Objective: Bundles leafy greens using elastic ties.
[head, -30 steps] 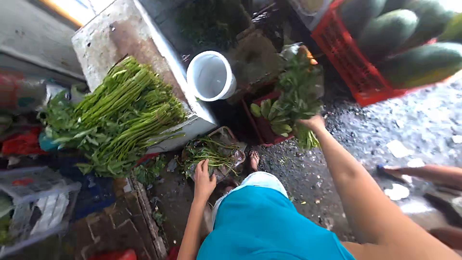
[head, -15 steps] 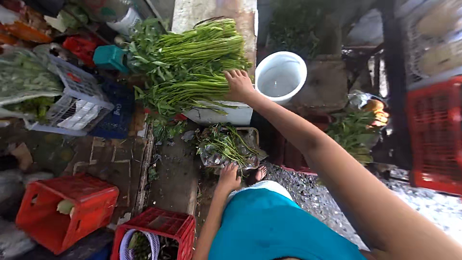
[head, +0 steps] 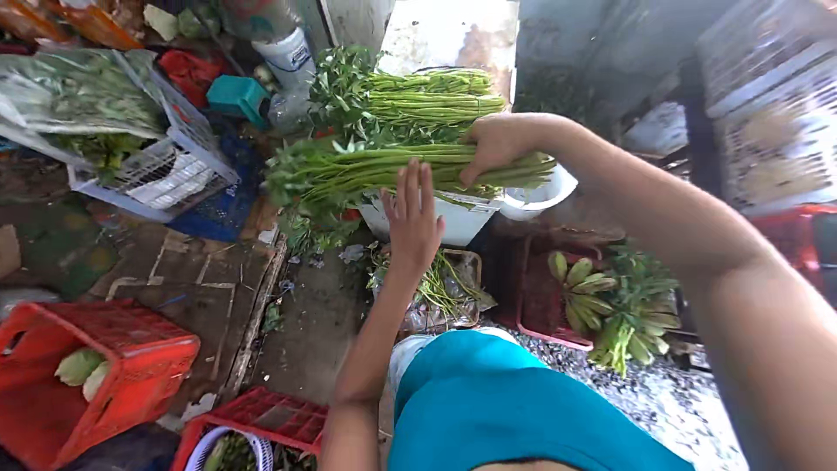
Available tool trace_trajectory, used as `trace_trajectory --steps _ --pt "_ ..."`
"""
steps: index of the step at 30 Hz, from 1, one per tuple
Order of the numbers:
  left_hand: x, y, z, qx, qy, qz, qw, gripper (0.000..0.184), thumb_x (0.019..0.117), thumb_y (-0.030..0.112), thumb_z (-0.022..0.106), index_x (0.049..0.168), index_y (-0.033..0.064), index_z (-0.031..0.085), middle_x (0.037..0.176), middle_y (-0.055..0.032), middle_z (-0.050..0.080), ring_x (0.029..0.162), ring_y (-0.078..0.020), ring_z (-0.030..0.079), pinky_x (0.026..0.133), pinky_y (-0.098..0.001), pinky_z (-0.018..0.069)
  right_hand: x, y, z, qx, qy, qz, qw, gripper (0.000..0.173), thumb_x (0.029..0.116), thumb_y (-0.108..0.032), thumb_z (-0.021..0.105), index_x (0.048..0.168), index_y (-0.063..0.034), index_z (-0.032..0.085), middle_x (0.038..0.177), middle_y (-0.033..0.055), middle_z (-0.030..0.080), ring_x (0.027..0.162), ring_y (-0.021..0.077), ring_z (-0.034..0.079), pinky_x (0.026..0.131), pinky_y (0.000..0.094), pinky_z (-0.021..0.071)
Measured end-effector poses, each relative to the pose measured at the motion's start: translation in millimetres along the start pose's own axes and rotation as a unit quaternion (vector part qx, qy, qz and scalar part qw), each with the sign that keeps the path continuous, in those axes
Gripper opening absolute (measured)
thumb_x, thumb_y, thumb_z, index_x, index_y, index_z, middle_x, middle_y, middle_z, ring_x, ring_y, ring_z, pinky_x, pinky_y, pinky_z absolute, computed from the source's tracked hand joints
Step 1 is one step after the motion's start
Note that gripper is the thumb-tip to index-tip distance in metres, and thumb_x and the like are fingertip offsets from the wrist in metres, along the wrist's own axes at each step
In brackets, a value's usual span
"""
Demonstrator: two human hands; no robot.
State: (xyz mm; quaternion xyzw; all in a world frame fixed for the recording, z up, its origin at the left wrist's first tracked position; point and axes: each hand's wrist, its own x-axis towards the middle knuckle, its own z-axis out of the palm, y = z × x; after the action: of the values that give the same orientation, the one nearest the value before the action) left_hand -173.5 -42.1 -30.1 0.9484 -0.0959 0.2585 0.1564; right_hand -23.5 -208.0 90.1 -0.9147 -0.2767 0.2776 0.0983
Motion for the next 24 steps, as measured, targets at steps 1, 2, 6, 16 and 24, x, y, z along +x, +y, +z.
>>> trace_trajectory --steps 1,2,6,16,24 --pt "18.3 0.8 -5.1 0.039 0.040 0.044 0.997 0.092 0.0834 0.030 0.082 0.158 0.0071 0.035 0.165 -0.0201 0.030 0.155 -0.0367 0.025 0.120 -0.0670 0.0154 -14.8 -9.3 -4.7 0.015 -0.014 -0.024 1.000 0.044 0.0815 -0.045 0.084 0.096 -0.0053 0.070 0.081 0.0111 0.066 0.074 0.0256 0.065 0.070 0.0523 0.0524" --pt "32.7 -0.8 -8.6 0.059 0.079 0.084 0.992 0.089 0.0814 0.030 0.084 0.157 0.0126 0.040 0.163 -0.0192 0.035 0.153 -0.0363 0.029 0.120 -0.0663 0.0162 -29.7 -16.1 -9.1 0.036 -0.026 -0.053 0.998 0.040 0.0839 -0.044 0.082 0.096 -0.0078 0.072 0.078 0.0079 0.067 0.069 0.0206 0.065 0.067 0.0467 0.0535" --pt "57.2 -5.5 -39.3 -0.002 0.131 0.150 0.980 0.067 0.0719 0.018 0.089 0.133 0.0053 0.064 0.122 -0.0182 0.070 0.111 -0.0369 0.068 0.095 -0.0517 0.0530 -87.5 -10.8 -37.2 0.217 0.018 -0.126 0.968 0.051 0.1086 -0.049 0.034 0.112 -0.0144 0.071 0.086 -0.0030 0.069 0.072 0.0048 0.064 0.065 0.0271 0.0559" --pt "82.8 26.1 -66.2 -0.438 0.062 -0.116 0.889 0.088 0.0770 0.034 0.090 0.142 0.0003 0.041 0.122 -0.0120 0.066 0.110 -0.0138 0.067 0.096 -0.0328 0.0581 -53.8 -24.8 119.9 0.366 0.306 -0.201 0.856 0.103 0.0741 -0.033 0.088 0.155 0.0002 0.033 0.146 0.0140 0.055 0.134 0.0135 0.054 0.114 0.0334 0.0456" --pt "21.5 -71.9 -71.1 -0.761 -0.049 -0.024 0.647 0.079 0.0827 0.033 0.083 0.146 0.0083 0.042 0.140 -0.0119 0.062 0.128 -0.0285 0.061 0.112 -0.0477 0.0471 -19.5 -90.6 193.6 0.429 0.234 -0.293 0.822 0.082 0.0709 -0.024 0.089 0.137 0.0074 0.052 0.113 0.0143 0.072 0.101 0.0136 0.071 0.094 0.0335 0.0586"
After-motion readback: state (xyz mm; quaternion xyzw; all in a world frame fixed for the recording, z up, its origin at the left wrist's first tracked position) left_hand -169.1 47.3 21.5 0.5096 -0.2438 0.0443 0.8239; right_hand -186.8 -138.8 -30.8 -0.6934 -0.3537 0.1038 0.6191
